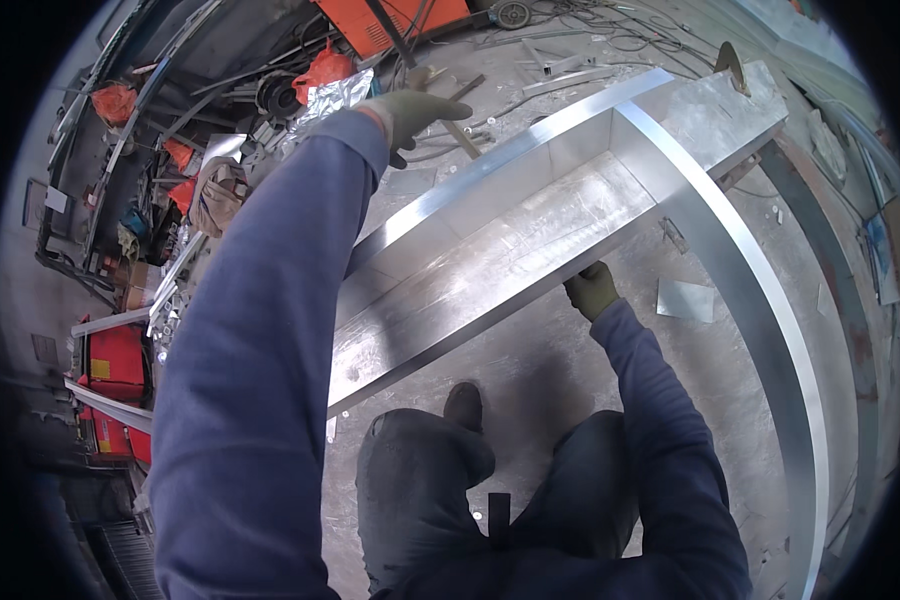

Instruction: The person walks through a workshop holding a cardboard sheet with handwritten notes, then picks up several long metal bars and aligns them on the floor to form a rectangular frame. The person adjusts the bars and positions a metal bracket at a corner joint.

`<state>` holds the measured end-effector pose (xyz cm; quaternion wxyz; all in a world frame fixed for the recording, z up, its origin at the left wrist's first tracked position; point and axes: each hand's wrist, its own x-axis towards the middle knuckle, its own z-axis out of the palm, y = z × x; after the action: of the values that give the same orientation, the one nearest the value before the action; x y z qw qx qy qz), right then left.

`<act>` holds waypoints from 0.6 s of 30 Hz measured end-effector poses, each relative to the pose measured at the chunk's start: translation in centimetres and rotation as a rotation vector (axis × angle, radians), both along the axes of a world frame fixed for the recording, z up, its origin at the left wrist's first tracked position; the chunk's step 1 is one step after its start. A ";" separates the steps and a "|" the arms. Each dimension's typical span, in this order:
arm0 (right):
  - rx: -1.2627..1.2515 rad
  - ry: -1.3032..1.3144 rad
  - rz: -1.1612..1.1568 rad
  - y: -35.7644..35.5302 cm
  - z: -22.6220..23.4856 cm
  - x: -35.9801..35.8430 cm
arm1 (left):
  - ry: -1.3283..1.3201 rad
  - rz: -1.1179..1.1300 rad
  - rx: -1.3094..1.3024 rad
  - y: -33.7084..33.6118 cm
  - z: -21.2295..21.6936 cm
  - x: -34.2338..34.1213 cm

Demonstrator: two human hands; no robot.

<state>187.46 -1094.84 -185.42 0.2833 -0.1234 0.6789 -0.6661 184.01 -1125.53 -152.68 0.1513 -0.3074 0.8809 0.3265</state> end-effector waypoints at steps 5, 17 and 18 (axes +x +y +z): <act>-0.034 -0.022 0.016 -1.3 -0.1 1.4 | 0.329 0.091 0.348 -2.5 -2.9 -0.3; 0.630 0.681 0.063 -4.4 -8.3 -3.4 | 0.540 -0.309 0.166 5.0 1.7 -0.2; 0.651 0.668 0.079 -5.7 -7.1 -2.5 | 0.530 -0.316 0.163 4.3 1.6 0.7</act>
<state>184.91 -1100.53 -192.51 0.0984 -0.2614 0.9014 -0.3308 184.69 -1121.21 -151.05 -0.0105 -0.0578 0.8974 0.4373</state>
